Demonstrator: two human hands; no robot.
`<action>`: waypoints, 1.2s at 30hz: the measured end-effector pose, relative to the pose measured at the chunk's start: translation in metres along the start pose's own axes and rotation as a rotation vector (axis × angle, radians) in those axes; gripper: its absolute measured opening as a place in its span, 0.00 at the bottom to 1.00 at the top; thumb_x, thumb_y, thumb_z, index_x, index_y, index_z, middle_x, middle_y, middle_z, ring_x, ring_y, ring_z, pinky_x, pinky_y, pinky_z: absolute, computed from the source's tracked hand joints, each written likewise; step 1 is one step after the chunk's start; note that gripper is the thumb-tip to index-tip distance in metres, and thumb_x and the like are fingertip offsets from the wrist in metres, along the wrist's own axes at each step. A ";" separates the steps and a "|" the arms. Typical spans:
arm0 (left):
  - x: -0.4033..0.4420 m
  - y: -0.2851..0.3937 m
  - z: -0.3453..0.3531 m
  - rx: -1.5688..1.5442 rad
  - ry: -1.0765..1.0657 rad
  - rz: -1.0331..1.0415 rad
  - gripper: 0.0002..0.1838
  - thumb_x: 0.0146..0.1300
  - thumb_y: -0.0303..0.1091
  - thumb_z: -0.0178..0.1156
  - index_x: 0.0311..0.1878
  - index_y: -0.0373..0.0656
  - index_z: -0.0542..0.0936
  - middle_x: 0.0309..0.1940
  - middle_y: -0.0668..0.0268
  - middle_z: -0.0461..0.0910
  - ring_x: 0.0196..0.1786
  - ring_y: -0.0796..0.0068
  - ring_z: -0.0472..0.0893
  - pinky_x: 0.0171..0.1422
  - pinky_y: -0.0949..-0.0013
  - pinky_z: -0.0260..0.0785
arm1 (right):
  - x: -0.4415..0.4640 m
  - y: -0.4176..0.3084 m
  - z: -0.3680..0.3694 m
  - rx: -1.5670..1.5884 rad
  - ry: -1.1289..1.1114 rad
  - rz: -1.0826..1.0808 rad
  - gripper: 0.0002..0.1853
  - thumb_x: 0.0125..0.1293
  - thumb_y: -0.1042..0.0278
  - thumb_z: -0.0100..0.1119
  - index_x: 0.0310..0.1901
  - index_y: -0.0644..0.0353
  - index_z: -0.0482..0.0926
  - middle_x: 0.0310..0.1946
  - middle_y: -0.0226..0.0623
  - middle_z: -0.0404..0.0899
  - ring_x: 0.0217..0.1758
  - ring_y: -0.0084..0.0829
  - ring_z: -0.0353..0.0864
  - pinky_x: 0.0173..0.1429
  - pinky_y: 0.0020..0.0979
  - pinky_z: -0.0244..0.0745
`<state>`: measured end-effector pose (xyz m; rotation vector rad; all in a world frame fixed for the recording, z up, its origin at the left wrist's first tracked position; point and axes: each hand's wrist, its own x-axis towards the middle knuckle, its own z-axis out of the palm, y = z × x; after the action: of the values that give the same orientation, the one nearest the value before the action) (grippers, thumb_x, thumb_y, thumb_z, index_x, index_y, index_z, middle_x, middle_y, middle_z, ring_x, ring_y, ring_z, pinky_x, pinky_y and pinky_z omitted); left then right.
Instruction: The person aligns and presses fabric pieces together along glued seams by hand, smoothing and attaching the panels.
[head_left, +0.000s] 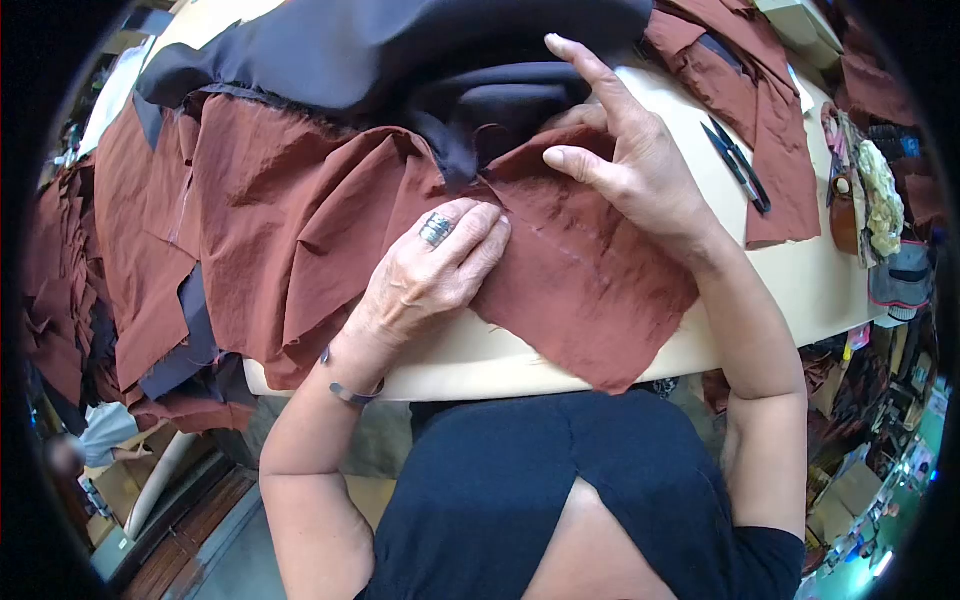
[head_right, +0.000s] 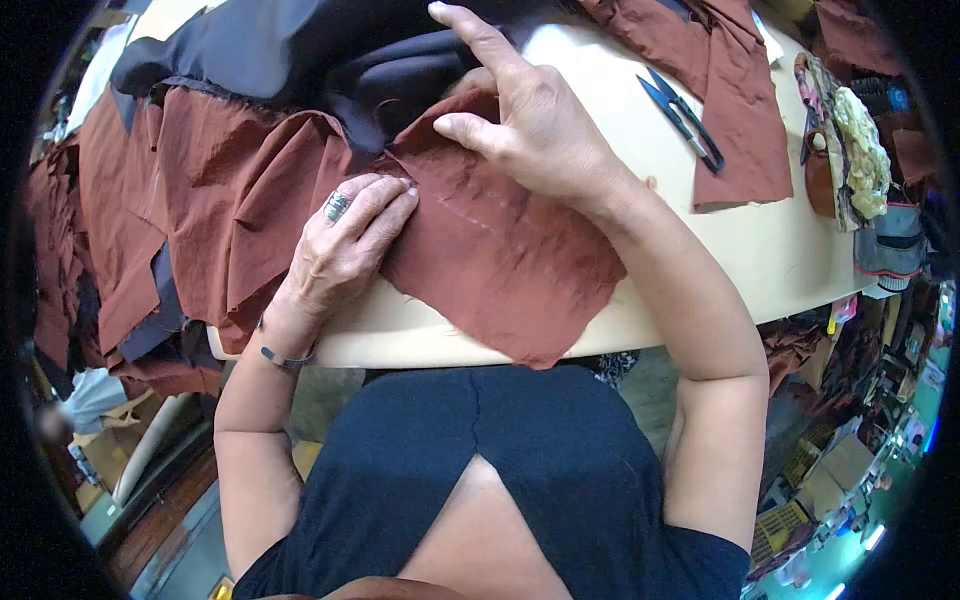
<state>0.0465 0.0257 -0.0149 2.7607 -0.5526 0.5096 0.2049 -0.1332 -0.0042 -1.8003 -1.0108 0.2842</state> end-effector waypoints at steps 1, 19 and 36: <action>0.000 0.000 -0.001 -0.008 -0.006 -0.008 0.18 0.49 0.26 0.54 0.46 0.32 0.77 0.45 0.55 0.75 0.46 0.57 0.78 0.50 0.62 0.74 | 0.000 -0.002 0.002 0.208 -0.004 0.016 0.41 0.55 0.71 0.66 0.70 0.47 0.57 0.20 0.34 0.73 0.26 0.23 0.75 0.36 0.25 0.71; 0.000 -0.005 -0.004 0.016 -0.082 -0.039 0.18 0.49 0.26 0.54 0.46 0.36 0.77 0.51 0.59 0.74 0.44 0.64 0.78 0.50 0.67 0.74 | 0.007 0.016 0.020 -0.198 0.017 -0.104 0.46 0.50 0.86 0.61 0.70 0.45 0.53 0.35 0.45 0.79 0.35 0.41 0.81 0.42 0.36 0.77; 0.005 -0.008 -0.007 0.095 -0.067 0.091 0.14 0.49 0.26 0.55 0.42 0.43 0.79 0.51 0.65 0.79 0.45 0.69 0.79 0.47 0.69 0.74 | 0.005 0.018 0.022 -0.191 0.061 -0.172 0.43 0.49 0.86 0.61 0.68 0.47 0.57 0.44 0.46 0.77 0.41 0.46 0.79 0.48 0.39 0.75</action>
<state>0.0524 0.0335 -0.0083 2.8617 -0.6894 0.4769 0.2035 -0.1177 -0.0288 -1.8655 -1.1742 0.0268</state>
